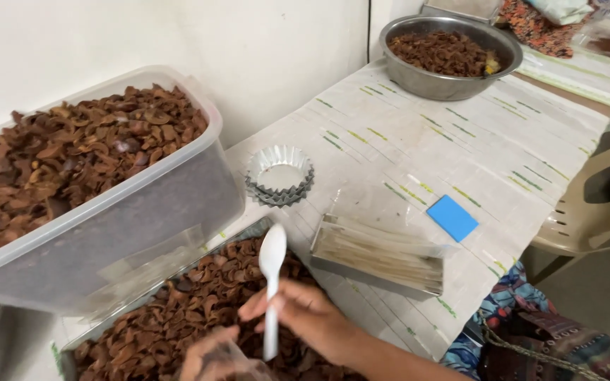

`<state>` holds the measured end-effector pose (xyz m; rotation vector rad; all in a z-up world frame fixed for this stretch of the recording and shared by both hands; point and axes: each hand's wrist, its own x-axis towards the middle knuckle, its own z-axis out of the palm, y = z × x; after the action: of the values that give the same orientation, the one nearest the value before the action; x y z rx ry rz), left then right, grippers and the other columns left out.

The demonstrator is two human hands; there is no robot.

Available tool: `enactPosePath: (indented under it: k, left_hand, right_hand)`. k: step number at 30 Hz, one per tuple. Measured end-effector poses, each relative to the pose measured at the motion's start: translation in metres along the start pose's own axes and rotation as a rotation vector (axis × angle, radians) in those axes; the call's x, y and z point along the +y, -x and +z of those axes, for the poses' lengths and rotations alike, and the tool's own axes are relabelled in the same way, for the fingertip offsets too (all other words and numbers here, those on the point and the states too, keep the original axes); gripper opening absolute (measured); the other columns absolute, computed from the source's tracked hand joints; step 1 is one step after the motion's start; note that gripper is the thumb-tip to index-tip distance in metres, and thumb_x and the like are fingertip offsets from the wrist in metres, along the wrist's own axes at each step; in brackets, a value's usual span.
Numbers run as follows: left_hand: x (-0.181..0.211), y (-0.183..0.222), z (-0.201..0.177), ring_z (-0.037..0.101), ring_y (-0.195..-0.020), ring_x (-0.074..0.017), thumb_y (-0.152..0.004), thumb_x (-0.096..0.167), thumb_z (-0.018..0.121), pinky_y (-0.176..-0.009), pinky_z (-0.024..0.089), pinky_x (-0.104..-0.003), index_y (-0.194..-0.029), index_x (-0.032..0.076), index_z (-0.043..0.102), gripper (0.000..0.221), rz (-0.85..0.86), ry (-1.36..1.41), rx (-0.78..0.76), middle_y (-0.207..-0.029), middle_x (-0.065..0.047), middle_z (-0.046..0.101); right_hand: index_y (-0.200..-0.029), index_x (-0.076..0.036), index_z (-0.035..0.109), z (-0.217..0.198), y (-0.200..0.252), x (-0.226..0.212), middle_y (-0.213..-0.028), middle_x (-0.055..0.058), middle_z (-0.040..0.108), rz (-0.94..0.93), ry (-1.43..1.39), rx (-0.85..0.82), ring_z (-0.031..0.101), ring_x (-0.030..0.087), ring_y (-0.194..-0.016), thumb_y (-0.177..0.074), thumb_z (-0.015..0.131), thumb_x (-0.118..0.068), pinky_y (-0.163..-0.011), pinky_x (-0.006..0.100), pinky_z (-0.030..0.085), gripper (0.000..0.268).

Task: Filling small plastic containers with dried organic material using a small plastic spoon

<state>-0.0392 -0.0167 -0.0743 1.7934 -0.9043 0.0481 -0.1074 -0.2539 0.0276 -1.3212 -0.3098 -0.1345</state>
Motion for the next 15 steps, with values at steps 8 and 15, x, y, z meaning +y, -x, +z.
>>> enactPosePath:
  k: [8,15]
  left_hand:
    - [0.142,-0.036,-0.020,0.071,-0.120,-0.0188,-0.076,0.046,0.079,-0.100,0.060,-0.042,-0.107,0.024,0.083,0.039,-0.391,-0.040,0.124,-0.136,0.000,0.064]
    - [0.140,-0.037,0.003,0.056,-0.134,-0.0258,-0.057,0.045,0.089,-0.102,0.057,-0.046,-0.162,0.018,0.017,0.131,-0.514,0.029,0.549,-0.140,-0.011,0.058]
  right_hand:
    - [-0.133,-0.018,0.036,-0.006,0.019,0.030,-0.121,-0.001,0.046,0.768,-0.267,0.125,0.053,0.019,-0.090,-0.100,0.055,-0.036,-0.070,0.034,0.045,0.042]
    - [-0.103,-0.005,0.060,0.018,0.023,0.039,-0.107,0.011,0.064,0.361,-0.486,0.189,0.066,0.024,-0.110,-0.104,0.051,-0.026,-0.106,0.056,0.052,0.023]
